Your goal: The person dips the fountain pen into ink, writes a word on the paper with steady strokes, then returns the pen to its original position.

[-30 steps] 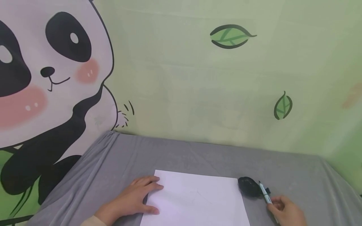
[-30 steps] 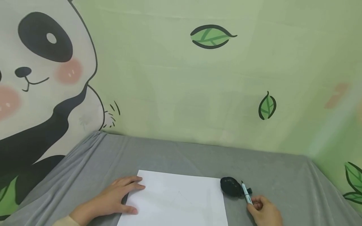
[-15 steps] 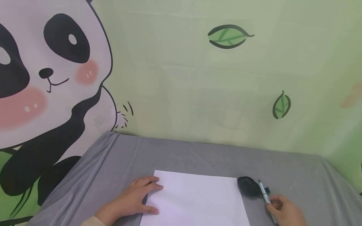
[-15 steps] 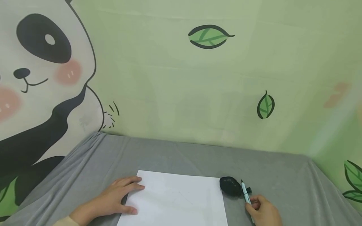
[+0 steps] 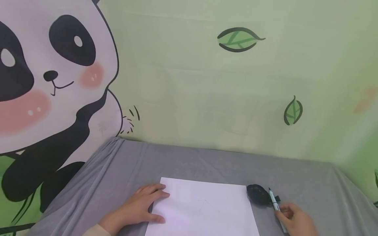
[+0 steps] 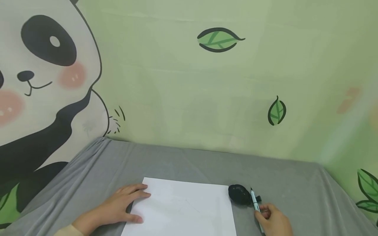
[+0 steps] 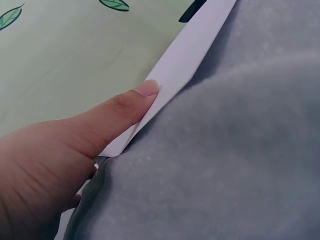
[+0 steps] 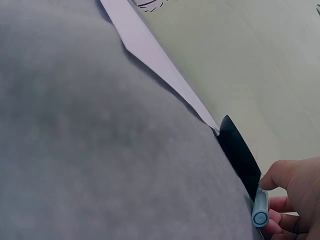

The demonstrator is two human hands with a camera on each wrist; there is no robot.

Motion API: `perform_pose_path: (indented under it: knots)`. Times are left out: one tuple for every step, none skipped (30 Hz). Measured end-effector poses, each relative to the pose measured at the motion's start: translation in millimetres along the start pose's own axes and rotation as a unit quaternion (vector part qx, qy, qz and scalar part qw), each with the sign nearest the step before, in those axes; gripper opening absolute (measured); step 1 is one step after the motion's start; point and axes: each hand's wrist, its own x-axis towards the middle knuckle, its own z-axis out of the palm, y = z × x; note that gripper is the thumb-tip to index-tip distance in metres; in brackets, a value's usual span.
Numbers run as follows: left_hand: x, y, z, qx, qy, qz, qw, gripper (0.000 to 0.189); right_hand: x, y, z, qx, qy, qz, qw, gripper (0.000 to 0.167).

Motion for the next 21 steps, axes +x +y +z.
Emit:
perform_pose_path:
  knots:
    - [0.1, -0.5, -0.3, 0.002, 0.001, 0.002, 1.0000, 0.071, 1.0, 0, 1, 0.001, 0.002, 0.001, 1.0000, 0.033]
    - [0.4, -1.0, -0.6, 0.005, 0.002, 0.003, 1.0000, 0.070, 1.9, 0, 1, 0.001, 0.004, 0.001, 1.0000, 0.033]
    - [0.8, -1.3, -0.9, 0.006, 0.001, 0.002, 1.0000, 0.070, 2.8, 1, 1, 0.000, 0.008, -0.002, 1.0000, 0.032]
    - [0.9, -1.5, -1.0, 0.007, 0.000, 0.002, 1.0000, 0.070, 3.9, 1, 1, -0.002, 0.011, -0.002, 0.9999, 0.032]
    - [1.1, -1.6, -1.0, 0.006, -0.002, -0.001, 1.0000, 0.070, 4.9, 1, 1, -0.002, 0.014, -0.006, 0.9999, 0.032]
    - [1.3, -1.8, -0.8, 0.007, -0.002, -0.001, 1.0000, 0.069, 5.7, 2, 1, -0.005, 0.014, -0.008, 0.9999, 0.032]
    - [1.4, -1.9, -0.6, 0.006, -0.003, -0.002, 1.0000, 0.069, 6.6, 3, 1, -0.008, 0.016, -0.009, 0.9998, 0.032]
    - [1.4, -1.7, -0.6, 0.005, -0.005, -0.005, 1.0000, 0.068, 7.7, 3, 0, -0.012, 0.016, -0.013, 0.9997, 0.032]
    - [1.5, -1.8, -0.5, 0.005, -0.005, -0.004, 1.0000, 0.067, 8.9, 4, 0, -0.013, 0.012, -0.015, 0.9997, 0.033]
    - [1.5, -1.7, -0.3, 0.006, -0.004, -0.003, 1.0000, 0.066, 10.2, 5, -1, -0.015, 0.006, -0.012, 0.9998, 0.034]
    - [1.7, -1.7, -0.3, 0.007, -0.005, -0.002, 1.0000, 0.065, 10.3, 6, -1, -0.016, 0.004, -0.008, 0.9998, 0.035]
    - [1.8, -1.7, -0.1, 0.009, -0.005, 0.000, 0.9999, 0.064, 10.4, 7, -1, -0.017, 0.000, -0.001, 0.9999, 0.035]
    - [2.0, -1.7, 0.0, 0.010, -0.007, 0.000, 0.9999, 0.064, 10.6, 8, -1, -0.016, -0.001, 0.003, 0.9999, 0.035]
    - [2.3, -1.5, 0.2, 0.012, -0.008, 0.001, 0.9999, 0.063, 10.9, 9, -1, -0.017, -0.002, 0.003, 0.9999, 0.036]
    - [2.8, -1.4, 0.4, 0.015, -0.009, 0.003, 0.9999, 0.063, 11.0, 11, -1, -0.017, -0.004, 0.004, 0.9998, 0.037]
    - [3.4, -1.0, 0.5, 0.016, -0.012, 0.002, 0.9998, 0.063, 11.0, 12, -1, -0.017, -0.005, 0.002, 0.9998, 0.037]
    - [4.2, -0.5, 0.5, 0.017, -0.015, 0.002, 0.9997, 0.063, 10.9, 13, -2, -0.017, -0.005, -0.003, 0.9998, 0.037]
    - [5.0, 0.1, 0.4, 0.015, -0.018, 0.002, 0.9997, 0.063, 10.9, 15, -2, -0.017, -0.011, -0.009, 0.9998, 0.038]
    - [6.1, 1.0, 0.0, 0.013, -0.022, 0.001, 0.9997, 0.063, 11.0, 16, -3, -0.018, -0.015, -0.014, 0.9996, 0.040]
    - [7.2, 2.1, -0.5, 0.010, -0.025, 0.000, 0.9996, 0.063, 11.3, 17, -4, -0.019, -0.021, -0.023, 0.9993, 0.041]
    - [8.4, 3.3, -1.1, 0.010, -0.027, 0.002, 0.9996, 0.063, 11.7, 18, -5, -0.020, -0.031, -0.025, 0.9990, 0.045]
